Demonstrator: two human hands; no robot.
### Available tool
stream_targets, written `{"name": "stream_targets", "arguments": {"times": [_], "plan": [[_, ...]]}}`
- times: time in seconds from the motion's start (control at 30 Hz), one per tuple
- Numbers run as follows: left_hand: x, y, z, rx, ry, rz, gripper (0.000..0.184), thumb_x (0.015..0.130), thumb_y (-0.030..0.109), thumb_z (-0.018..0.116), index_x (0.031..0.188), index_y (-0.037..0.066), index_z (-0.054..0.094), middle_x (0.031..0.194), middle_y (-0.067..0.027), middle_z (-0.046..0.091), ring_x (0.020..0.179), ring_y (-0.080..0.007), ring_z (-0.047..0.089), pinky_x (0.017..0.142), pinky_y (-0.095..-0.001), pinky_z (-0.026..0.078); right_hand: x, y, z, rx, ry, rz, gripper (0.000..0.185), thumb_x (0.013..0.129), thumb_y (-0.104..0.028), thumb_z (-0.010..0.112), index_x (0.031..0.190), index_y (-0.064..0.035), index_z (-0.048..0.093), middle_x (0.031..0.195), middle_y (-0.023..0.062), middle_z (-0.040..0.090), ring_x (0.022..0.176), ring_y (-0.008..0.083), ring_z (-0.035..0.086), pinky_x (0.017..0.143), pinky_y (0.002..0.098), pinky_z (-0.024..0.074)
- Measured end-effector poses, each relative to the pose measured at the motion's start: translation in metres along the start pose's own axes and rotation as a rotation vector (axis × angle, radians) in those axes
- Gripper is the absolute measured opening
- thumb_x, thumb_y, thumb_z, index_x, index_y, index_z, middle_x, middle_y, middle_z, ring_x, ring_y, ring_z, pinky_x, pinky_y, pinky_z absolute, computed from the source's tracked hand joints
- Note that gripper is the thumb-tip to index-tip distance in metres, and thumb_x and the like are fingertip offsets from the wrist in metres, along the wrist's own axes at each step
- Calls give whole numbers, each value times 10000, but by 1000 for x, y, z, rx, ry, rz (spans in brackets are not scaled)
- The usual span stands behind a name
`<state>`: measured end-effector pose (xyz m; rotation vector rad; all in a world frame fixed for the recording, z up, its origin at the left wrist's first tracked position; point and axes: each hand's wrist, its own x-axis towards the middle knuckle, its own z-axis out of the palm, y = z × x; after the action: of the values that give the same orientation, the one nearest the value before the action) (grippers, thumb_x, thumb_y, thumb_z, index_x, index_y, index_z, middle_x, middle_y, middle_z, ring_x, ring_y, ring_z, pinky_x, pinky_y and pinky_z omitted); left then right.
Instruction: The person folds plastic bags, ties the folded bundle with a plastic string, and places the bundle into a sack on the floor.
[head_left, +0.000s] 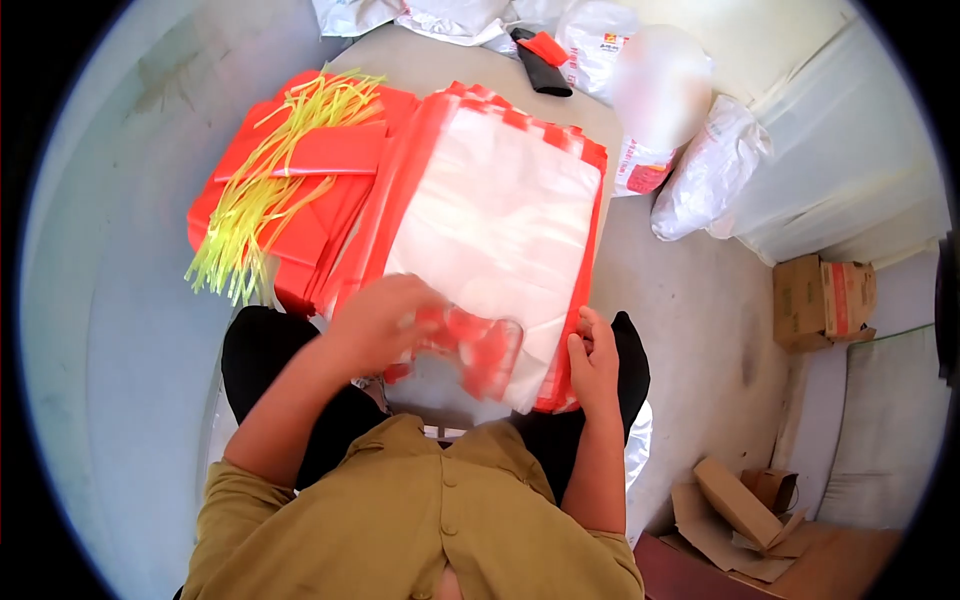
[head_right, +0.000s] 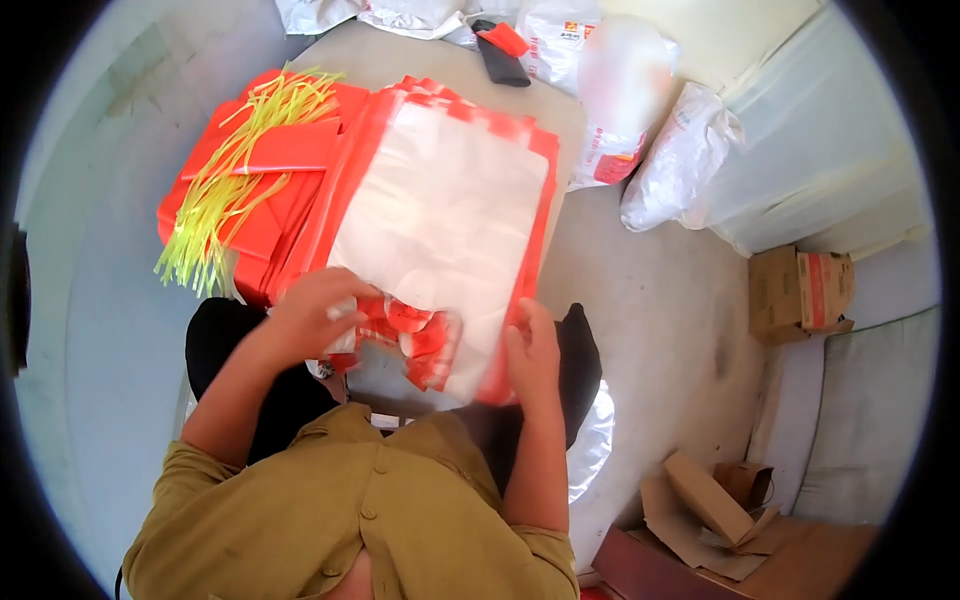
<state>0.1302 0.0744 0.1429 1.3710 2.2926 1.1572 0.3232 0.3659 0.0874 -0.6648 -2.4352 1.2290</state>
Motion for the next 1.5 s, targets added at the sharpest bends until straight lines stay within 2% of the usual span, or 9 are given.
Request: {"name": "stream_targets", "arguments": {"times": [0.13,0.23,0.4,0.73,0.83,1.03,1.13,1.33,1.5], "plan": [[25,14,69,239,-88,314,528,817,9,698,1333,54,600,1396,-144,586,1373,-317,508,1103,-430,451,-9,13,3,85,31,16,442,978,-19,593,1416,-19,536,1329,79,591,1091,162,613,946,300,513],[42,24,90,379,-134,376,528,880,7,614,1401,48,540,1526,-146,484,1466,-311,417,1174,-449,392,-17,21,3,140,22,28,439,979,-11,589,1415,-14,536,1299,76,598,1062,154,623,923,288,518],[56,19,116,414,-119,354,507,925,40,544,1431,44,518,1538,-157,470,1464,-326,417,1177,-466,381,-27,27,13,134,1,48,445,978,8,581,1419,4,522,1269,88,602,1026,142,635,890,277,524],[66,18,127,418,-21,381,524,844,46,600,1368,36,589,1463,-143,554,1387,-309,499,1138,-437,418,-33,-27,19,126,-62,-73,641,913,-114,669,1507,-31,443,1638,239,315,1516,346,327,1192,406,337],[72,12,132,310,22,295,541,794,69,652,1332,34,615,1391,-135,612,1337,-319,537,1113,-423,439,-39,-50,27,333,-79,-102,620,907,-168,689,1477,-42,481,1636,310,251,1488,436,348,1188,477,326],[82,4,125,36,17,193,545,713,159,767,1234,44,657,1241,-149,683,1198,-355,618,1013,-421,500,-42,-73,24,73,-150,-410,624,931,-192,683,1483,-22,446,1639,311,235,1460,430,387,1149,488,380],[79,-5,123,-417,-12,-335,443,775,200,762,1174,40,660,1167,-160,707,1096,-351,663,924,-416,531,-38,-73,20,196,-114,-482,585,935,-196,686,1449,-11,477,1629,295,258,1436,442,413,1138,480,399],[82,-13,107,-524,148,-545,290,928,231,657,1132,26,650,806,-45,646,731,-155,596,655,-335,498,-23,-27,4,405,16,-16,556,970,-114,636,1480,2,446,1506,237,478,1406,309,479,1169,413,375],[108,-26,77,-1125,212,-667,268,1010,338,629,1021,70,619,640,-48,560,574,-194,521,559,-323,423,-4,2,1,476,-34,161,558,1003,-94,586,1520,16,405,1516,218,467,1389,272,488,1163,383,386]]}}
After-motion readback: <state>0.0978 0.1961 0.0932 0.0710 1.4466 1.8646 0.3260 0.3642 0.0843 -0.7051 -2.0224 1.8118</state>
